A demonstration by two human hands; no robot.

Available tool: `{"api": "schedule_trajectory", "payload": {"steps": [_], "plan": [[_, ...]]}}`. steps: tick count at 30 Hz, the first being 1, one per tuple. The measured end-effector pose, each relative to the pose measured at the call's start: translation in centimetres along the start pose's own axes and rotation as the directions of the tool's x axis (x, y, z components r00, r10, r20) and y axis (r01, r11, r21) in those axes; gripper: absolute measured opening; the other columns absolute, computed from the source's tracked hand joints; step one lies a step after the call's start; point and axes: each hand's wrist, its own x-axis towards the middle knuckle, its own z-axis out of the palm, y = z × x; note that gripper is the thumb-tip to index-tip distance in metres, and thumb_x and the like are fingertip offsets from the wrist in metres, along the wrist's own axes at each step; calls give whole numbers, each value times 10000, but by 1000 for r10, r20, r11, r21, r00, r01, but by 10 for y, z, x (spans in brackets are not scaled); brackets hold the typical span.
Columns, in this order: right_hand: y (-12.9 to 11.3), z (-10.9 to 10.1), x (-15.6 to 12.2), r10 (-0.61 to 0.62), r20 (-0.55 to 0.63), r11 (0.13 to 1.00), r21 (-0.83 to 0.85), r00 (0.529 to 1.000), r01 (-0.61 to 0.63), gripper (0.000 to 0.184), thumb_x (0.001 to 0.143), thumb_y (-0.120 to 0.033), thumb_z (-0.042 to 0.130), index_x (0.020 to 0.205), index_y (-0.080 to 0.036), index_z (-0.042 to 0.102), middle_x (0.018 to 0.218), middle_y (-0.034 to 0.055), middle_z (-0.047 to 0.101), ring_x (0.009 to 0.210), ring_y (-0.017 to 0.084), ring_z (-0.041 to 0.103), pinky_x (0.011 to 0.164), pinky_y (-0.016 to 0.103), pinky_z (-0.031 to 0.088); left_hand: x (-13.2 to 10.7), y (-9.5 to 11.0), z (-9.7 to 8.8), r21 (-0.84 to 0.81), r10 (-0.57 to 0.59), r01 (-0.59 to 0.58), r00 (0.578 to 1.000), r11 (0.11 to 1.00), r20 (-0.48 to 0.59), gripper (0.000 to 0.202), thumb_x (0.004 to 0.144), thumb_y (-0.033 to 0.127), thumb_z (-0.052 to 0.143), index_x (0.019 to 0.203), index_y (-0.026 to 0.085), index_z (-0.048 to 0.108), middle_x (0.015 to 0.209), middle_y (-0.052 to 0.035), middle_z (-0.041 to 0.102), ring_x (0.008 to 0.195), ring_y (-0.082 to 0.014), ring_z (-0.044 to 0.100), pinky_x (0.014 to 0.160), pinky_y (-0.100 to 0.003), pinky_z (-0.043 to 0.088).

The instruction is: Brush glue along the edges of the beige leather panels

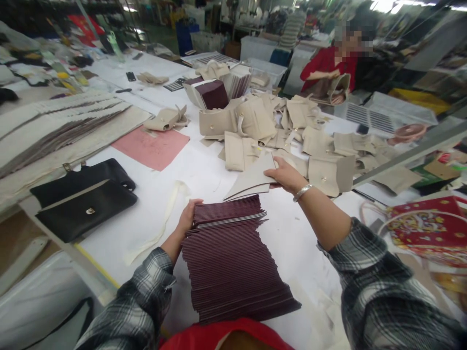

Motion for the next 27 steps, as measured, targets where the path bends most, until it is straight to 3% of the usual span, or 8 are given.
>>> {"api": "schedule_trajectory", "payload": {"steps": [5, 8, 13, 18, 20, 23, 25, 27], "plan": [[22, 43, 0, 201, 191, 979, -19, 961, -201, 445, 697, -172, 667, 1127, -160, 555, 684, 25, 631, 483, 103, 587, 386, 184, 489, 3, -3, 3, -106, 61, -70, 995, 992, -80, 683, 864, 618, 230, 1417, 219, 226, 1442, -97, 333, 1235, -226, 416, 986, -353, 355], [27, 56, 6, 240, 276, 971, -48, 931, -236, 215, 732, -224, 652, 933, -151, 627, 774, 59, 677, 476, 87, 585, 298, 124, 375, 5, -2, 1, -40, 147, -149, 989, 988, -31, 686, 862, 610, 262, 1392, 180, 327, 1466, -76, 309, 1358, -223, 228, 1100, -337, 172], [7, 70, 1, 259, 486, 964, -81, 835, -252, 325, 757, -437, 633, 867, -131, 629, 930, 124, 696, 552, 137, 645, 279, 143, 335, 8, -4, -4, -39, 143, -139, 982, 989, 126, 663, 872, 611, 178, 1260, 202, 528, 1352, -56, 483, 1279, -256, 374, 1093, -396, 186], [-15, 79, -19, 182, 672, 959, -283, 717, 22, 490, 754, -606, 556, 970, -176, 649, 926, 101, 695, 597, 150, 643, 376, 198, 410, 15, -12, -8, 65, 56, -61, 996, 996, 69, 682, 856, 612, 257, 1239, 114, 524, 1335, -125, 486, 1246, -256, 410, 1070, -380, 245], [-17, 79, -25, 148, 631, 798, -531, 761, 286, 497, 730, -626, 570, 931, -183, 671, 838, 99, 692, 642, 182, 639, 450, 231, 434, 17, -14, -9, 159, 7, -8, 1000, 987, 11, 697, 845, 610, 292, 1272, 93, 482, 1347, -151, 464, 1257, -262, 395, 1070, -381, 243], [-15, 76, -26, -87, 489, 353, -800, 868, 485, 561, 738, -666, 520, 882, -153, 694, 882, 156, 665, 874, 282, 619, 677, 345, 475, 19, -15, -11, 205, 32, -41, 998, 978, 48, 677, 852, 599, 270, 1241, 102, 516, 1311, -139, 506, 1226, -263, 429, 1056, -382, 268], [-10, 74, -23, -203, 568, 219, -768, 798, 602, 630, 736, -704, 477, 960, -154, 686, 1069, 172, 619, 1039, 323, 553, 823, 407, 438, 19, -17, -10, 180, 2, -26, 991, 983, 132, 684, 858, 611, 220, 1143, 118, 598, 1170, -119, 613, 1118, -263, 520, 1014, -389, 327], [-2, 75, -21, -188, 724, 250, -618, 663, 746, 730, 694, -731, 501, 1163, -180, 597, 1231, 146, 543, 1113, 312, 513, 898, 407, 408, 19, -19, -6, 145, -80, 56, 982, 988, 169, 730, 853, 637, 175, 1049, 117, 649, 1027, -114, 671, 1009, -267, 579, 964, -404, 375]]}}
